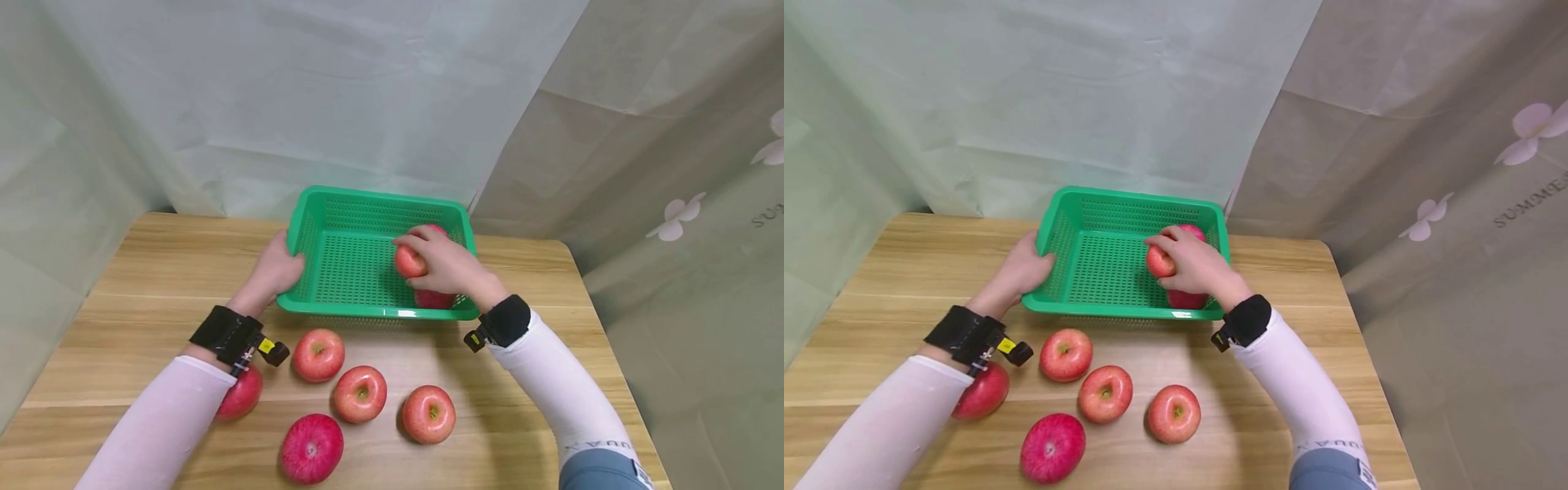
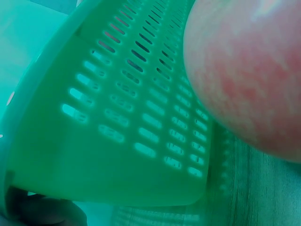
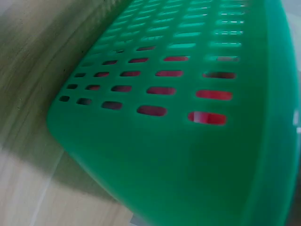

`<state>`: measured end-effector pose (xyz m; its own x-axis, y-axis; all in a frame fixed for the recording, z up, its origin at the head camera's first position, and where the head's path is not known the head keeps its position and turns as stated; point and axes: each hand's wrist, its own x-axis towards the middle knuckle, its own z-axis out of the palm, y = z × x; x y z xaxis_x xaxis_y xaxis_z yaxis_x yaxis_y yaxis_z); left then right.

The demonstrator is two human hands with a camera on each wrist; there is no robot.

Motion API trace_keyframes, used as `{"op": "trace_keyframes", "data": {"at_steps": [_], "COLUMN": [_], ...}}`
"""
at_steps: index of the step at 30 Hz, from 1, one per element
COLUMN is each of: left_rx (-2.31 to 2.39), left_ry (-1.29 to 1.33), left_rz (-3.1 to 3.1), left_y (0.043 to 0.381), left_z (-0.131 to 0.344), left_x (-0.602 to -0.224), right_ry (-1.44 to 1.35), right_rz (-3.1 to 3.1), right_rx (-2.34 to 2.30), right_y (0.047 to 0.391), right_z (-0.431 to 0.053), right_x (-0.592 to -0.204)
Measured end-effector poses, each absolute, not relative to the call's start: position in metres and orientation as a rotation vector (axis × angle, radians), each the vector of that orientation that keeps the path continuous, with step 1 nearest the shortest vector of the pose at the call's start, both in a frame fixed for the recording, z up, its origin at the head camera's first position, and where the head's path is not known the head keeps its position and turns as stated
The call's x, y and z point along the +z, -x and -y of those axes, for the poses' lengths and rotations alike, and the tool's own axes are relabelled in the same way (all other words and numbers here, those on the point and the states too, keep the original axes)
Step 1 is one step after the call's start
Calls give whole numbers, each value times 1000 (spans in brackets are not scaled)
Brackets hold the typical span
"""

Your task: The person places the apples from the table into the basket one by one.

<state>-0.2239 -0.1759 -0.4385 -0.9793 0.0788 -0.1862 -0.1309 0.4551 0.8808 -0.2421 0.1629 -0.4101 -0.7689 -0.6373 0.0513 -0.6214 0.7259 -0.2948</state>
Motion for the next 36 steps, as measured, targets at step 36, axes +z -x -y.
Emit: {"op": "trace_keyframes", "data": {"at_steps": [36], "left_rx": [1553], "left_ry": [52], "left_rz": [-2488], "left_y": [222], "left_z": [178], "left_x": [-436], "right_ry": [1035], "right_rz": [-2870], "right_rx": [-367], "right_y": [252], "right_z": [-149], "right_x": [-436]}}
